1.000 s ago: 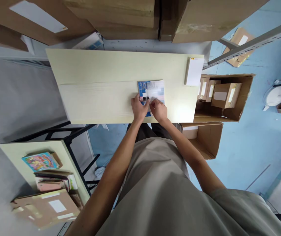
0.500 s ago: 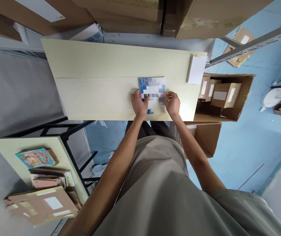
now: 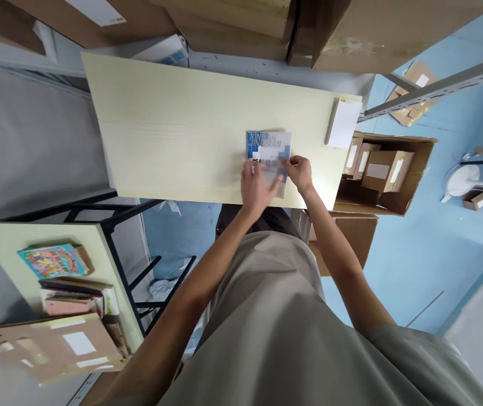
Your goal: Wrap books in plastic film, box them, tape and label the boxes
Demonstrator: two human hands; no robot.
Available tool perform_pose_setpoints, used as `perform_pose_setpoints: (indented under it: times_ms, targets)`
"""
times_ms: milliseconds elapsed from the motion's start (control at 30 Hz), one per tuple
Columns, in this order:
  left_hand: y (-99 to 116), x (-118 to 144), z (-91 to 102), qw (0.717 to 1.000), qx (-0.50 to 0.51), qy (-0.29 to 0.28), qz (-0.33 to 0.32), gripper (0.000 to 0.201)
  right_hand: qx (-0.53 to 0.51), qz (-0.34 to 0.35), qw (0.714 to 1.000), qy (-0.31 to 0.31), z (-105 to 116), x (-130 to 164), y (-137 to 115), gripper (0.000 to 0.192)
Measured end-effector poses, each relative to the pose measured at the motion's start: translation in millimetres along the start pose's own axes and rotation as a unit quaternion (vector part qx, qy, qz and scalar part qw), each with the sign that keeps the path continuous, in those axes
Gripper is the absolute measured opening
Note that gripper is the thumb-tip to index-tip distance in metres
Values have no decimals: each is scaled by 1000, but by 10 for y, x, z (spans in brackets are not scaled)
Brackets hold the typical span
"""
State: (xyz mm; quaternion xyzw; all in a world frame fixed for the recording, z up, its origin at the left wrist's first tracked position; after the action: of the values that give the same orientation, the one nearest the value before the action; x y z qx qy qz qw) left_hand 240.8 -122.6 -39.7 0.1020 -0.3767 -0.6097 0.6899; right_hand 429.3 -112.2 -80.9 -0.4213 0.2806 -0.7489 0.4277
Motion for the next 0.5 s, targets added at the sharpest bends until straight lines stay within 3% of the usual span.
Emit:
perform_pose_setpoints:
  times_ms: [133, 233, 300, 400, 500]
  targets:
    - [354, 356, -113, 989, -109, -91, -43, 48, 10, 13, 1000, -13, 34, 41, -85, 56]
    - [437, 369, -102, 981, -144, -127, -28, 33, 89, 54, 992, -65, 199, 102, -226, 56]
    - [420, 336, -32, 981, -137, -138, -21, 29, 181, 115, 972, -95, 392, 114, -396, 55]
    - [359, 326, 101, 986, -99, -136, -22, 26, 318, 261, 899, -148, 624, 18, -761, 64]
    - [295, 361, 206, 992, -46, -116, -29, 27, 380, 385, 794, -278, 587, -207, -1087, 72]
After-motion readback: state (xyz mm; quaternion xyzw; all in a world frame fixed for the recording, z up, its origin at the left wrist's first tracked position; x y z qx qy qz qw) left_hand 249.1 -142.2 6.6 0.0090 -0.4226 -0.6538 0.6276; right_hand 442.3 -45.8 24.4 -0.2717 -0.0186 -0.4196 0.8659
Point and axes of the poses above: each hand's wrist, its own x-axis away from the middle knuckle, its own z-axis out of the back of the hand, y = z × x, the point moved 3 cm from there along -x, towards the middle knuckle, and after that the axes turned 12 degrees about z, right-handed, at the moved point
